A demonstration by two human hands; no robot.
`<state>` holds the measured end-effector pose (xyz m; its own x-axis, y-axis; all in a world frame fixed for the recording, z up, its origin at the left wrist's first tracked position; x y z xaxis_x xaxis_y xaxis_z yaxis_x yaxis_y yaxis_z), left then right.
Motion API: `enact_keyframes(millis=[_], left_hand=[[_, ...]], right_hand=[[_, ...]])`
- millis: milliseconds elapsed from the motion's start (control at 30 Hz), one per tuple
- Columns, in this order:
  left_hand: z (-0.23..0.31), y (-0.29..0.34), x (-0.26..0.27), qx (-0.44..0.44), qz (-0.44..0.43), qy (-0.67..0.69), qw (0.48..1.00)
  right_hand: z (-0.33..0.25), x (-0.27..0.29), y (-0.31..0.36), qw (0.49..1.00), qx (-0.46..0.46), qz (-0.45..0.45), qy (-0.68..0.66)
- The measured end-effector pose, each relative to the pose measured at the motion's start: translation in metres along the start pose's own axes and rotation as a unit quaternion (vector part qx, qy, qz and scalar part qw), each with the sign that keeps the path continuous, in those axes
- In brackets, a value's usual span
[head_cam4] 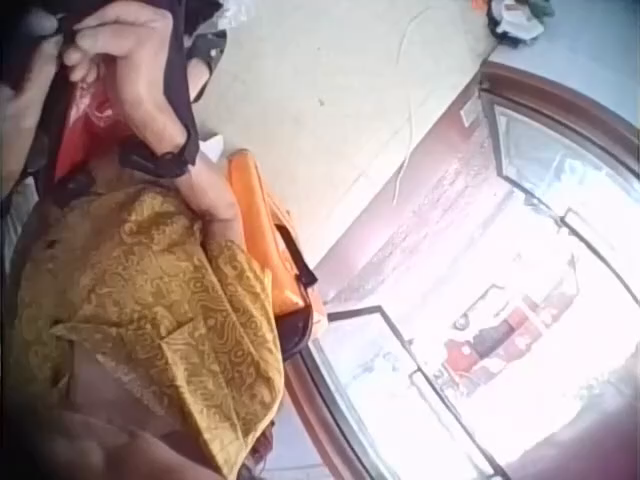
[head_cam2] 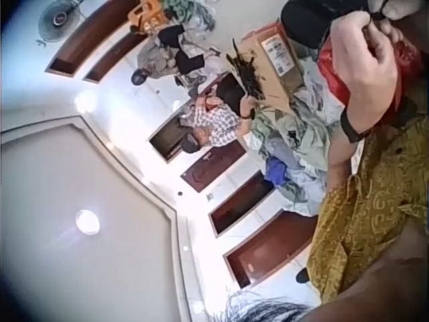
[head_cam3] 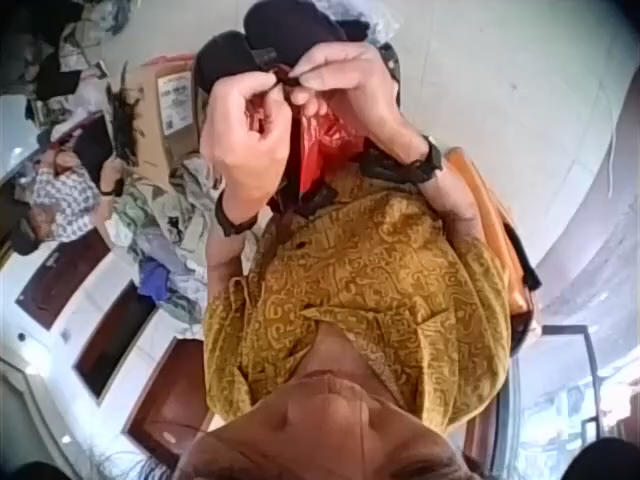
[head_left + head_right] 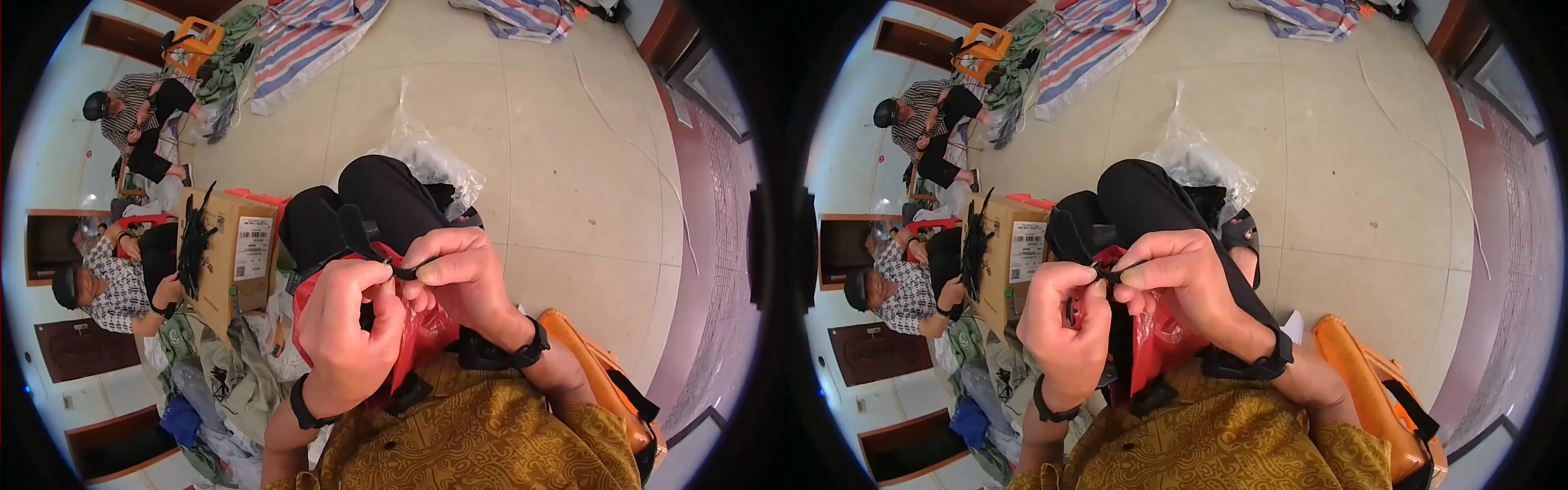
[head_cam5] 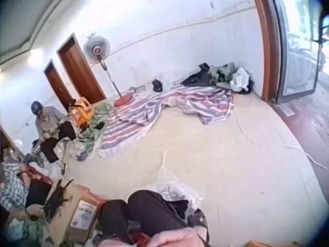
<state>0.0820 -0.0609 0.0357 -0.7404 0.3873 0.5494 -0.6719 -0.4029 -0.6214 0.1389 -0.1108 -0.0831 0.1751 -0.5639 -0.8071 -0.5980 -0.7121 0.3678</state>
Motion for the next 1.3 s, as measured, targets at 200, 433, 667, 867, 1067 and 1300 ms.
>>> enact_keyframes(millis=[200,433,667,867,1067,1300], left_hand=[[-0.002,-0.004,-0.006,0.007,-0.019,0.009,1.000],[-0.014,-0.005,-0.011,0.038,-0.028,0.005,0.999],[-0.028,-0.002,-0.012,0.096,-0.006,0.002,0.995],[-0.026,-0.003,-0.014,0.094,-0.012,-0.019,0.995],[-0.024,-0.003,-0.015,0.092,-0.017,-0.030,0.995],[-0.024,-0.002,-0.014,0.056,-0.003,-0.042,0.998]], right_hand=[[0.002,0.000,-0.008,1.000,-0.029,-0.004,-0.008],[0.011,0.003,-0.017,0.997,-0.055,-0.018,-0.047],[0.016,0.003,-0.022,0.995,-0.068,-0.033,-0.068],[0.019,0.005,-0.026,0.993,-0.075,-0.044,-0.078],[0.022,0.005,-0.026,0.991,-0.088,-0.048,-0.083],[0.025,0.004,-0.026,0.989,-0.105,-0.052,-0.095]])
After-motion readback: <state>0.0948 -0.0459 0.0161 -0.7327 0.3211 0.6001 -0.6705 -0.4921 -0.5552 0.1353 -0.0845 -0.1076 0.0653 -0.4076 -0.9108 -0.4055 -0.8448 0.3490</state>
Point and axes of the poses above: each hand's wrist, its own y-axis away from the middle knuckle, its own x-axis out of the back of the hand, z = x × y, the point moved 9 cm from there along -y, towards the middle knuckle, and after that the axes turned 15 degrees about z, right-handed, at the moved point
